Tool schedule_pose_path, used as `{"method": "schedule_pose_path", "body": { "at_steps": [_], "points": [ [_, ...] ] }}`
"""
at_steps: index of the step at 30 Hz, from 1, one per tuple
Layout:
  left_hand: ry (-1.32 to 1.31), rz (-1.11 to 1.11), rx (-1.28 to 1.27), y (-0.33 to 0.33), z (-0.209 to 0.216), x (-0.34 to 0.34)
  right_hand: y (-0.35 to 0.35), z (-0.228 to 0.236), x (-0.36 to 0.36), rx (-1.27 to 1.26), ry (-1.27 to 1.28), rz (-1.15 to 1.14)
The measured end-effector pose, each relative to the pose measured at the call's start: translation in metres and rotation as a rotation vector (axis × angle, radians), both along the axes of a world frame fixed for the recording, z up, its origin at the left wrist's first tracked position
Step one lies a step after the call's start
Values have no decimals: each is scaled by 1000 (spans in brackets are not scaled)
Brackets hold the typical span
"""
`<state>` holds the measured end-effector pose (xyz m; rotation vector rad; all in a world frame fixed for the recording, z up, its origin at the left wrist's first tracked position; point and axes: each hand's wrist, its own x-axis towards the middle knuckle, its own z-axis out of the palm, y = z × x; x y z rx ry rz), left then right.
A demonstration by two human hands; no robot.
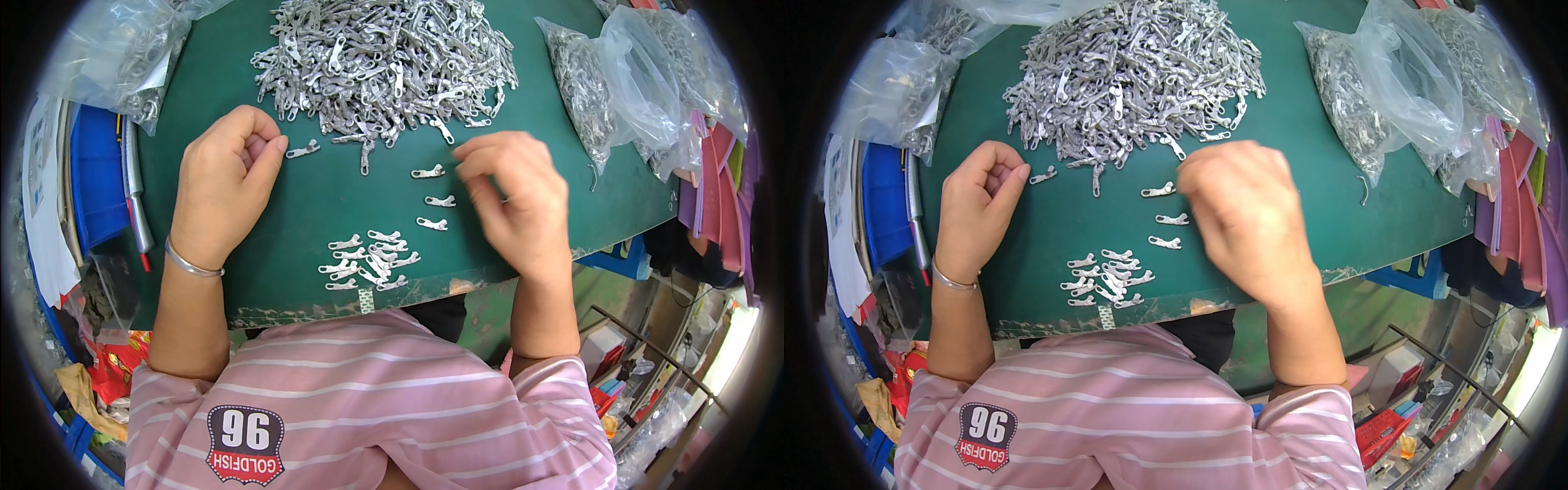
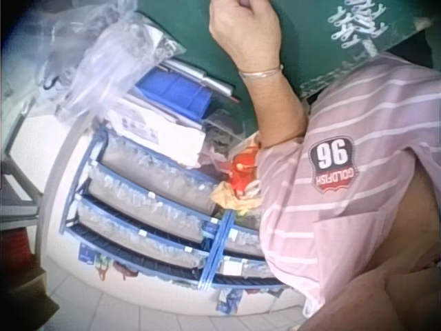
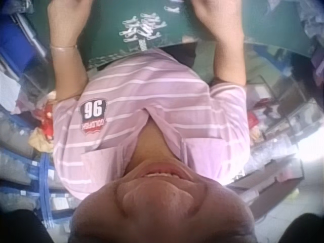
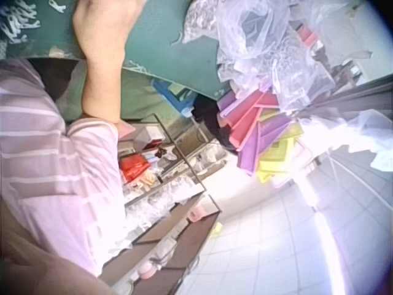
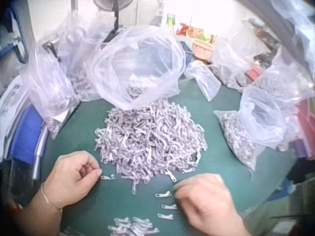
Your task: The person sorts metal zipper pulls by hand on a green workstation table, picking them from a large central pile, arranging some in rows, and moving others into plastic bags.
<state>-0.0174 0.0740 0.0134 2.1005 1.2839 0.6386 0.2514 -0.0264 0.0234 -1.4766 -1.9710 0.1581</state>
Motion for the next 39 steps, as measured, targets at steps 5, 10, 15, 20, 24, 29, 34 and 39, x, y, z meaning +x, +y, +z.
{"method": "schedule_pose_path", "body": {
  "at_steps": [5, 10, 15, 20, 24, 29, 34, 39],
  "points": [
    [9, -20, -1, 2, -3, -3, 3, -2, 0, 27, 51, 15],
    [2, -12, 3, 2, -2, -2, 3, -10, -12, -24, 11, 96],
    [-7, 20, 3, 1, -1, -2, 5, -12, -16, -11, 29, 130],
    [-25, 14, -4, 1, 2, 0, 0, -7, -47, -1, 19, 319],
    [-52, -8, 34, 0, 2, -2, 5, -3, -47, -38, 38, 270],
    [-130, -147, 71, -5, 7, 1, 32, -5, -50, -26, -118, 288],
    [-37, -181, 150, -6, -1, 2, 22, 3, -44, -144, -151, 249],
    [-31, -251, 134, -6, -1, 1, 21, -7, -43, -115, 44, 247]
  ]
}}
